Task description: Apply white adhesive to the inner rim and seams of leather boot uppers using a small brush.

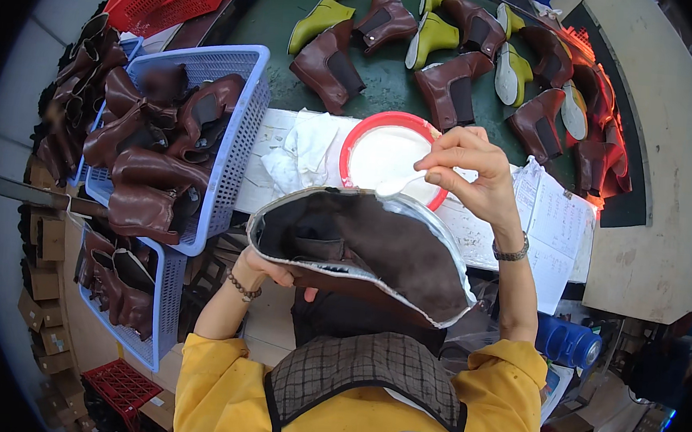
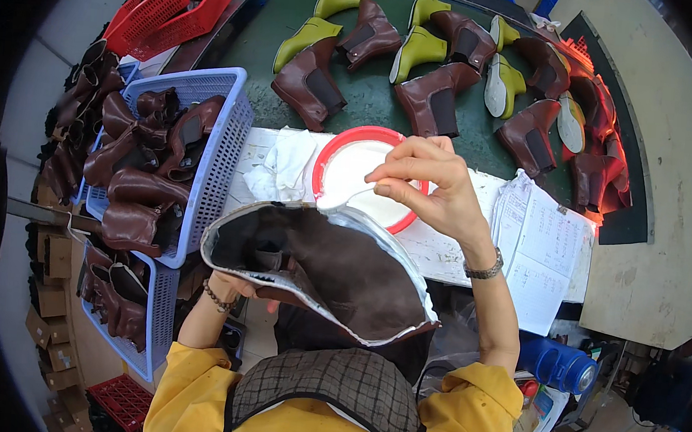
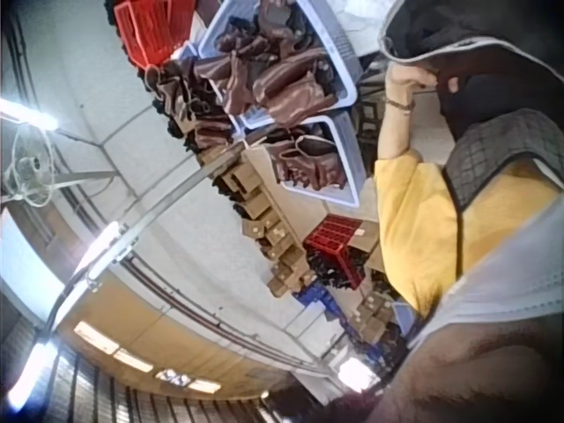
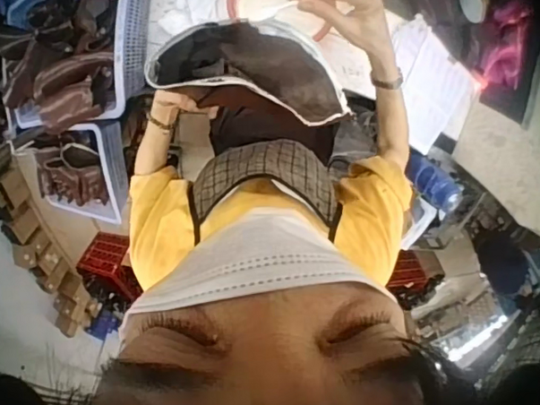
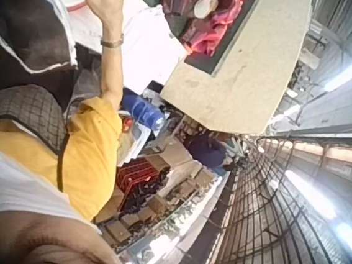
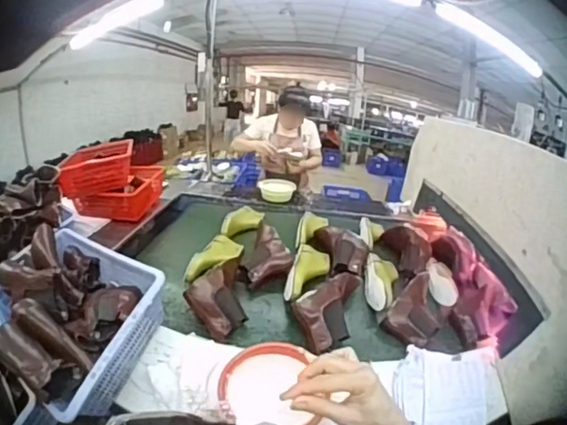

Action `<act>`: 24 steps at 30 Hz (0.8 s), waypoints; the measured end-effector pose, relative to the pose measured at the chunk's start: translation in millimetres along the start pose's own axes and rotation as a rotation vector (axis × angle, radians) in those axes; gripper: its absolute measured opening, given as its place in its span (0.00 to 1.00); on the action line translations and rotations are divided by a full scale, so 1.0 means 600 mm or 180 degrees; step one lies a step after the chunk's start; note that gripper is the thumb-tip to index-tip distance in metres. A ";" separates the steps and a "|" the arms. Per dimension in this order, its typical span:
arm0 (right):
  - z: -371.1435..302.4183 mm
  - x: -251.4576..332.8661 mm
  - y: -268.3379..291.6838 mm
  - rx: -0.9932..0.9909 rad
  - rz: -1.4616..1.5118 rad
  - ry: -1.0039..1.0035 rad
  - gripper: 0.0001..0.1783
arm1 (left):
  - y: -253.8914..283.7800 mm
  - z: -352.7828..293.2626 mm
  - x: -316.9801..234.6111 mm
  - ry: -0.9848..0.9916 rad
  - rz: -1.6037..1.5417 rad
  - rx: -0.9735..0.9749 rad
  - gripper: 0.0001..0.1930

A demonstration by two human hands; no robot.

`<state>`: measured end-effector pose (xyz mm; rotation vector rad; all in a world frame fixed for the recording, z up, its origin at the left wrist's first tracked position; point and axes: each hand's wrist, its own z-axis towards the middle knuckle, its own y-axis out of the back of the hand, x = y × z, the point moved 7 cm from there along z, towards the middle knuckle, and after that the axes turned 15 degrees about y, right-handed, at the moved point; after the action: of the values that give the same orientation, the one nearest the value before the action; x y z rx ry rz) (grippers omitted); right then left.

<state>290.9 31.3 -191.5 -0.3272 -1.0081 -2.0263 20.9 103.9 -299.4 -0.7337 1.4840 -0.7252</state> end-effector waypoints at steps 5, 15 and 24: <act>0.016 0.003 0.000 0.0082 -0.0035 0.0164 0.09 | -0.012 0.015 0.011 0.0101 -0.0766 0.0519 0.55; 0.075 0.031 -0.056 0.0697 -0.0080 0.0736 0.10 | -0.004 0.053 0.114 0.1865 -0.0082 0.0242 0.47; 0.020 -0.003 -0.023 0.0035 0.0243 0.0258 0.10 | -0.015 0.017 -0.002 0.0215 -0.0145 0.0187 0.44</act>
<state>279.9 45.8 -192.0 -0.2714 -0.9427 -1.9489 31.3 99.4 -291.8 -0.7061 1.5045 -0.8320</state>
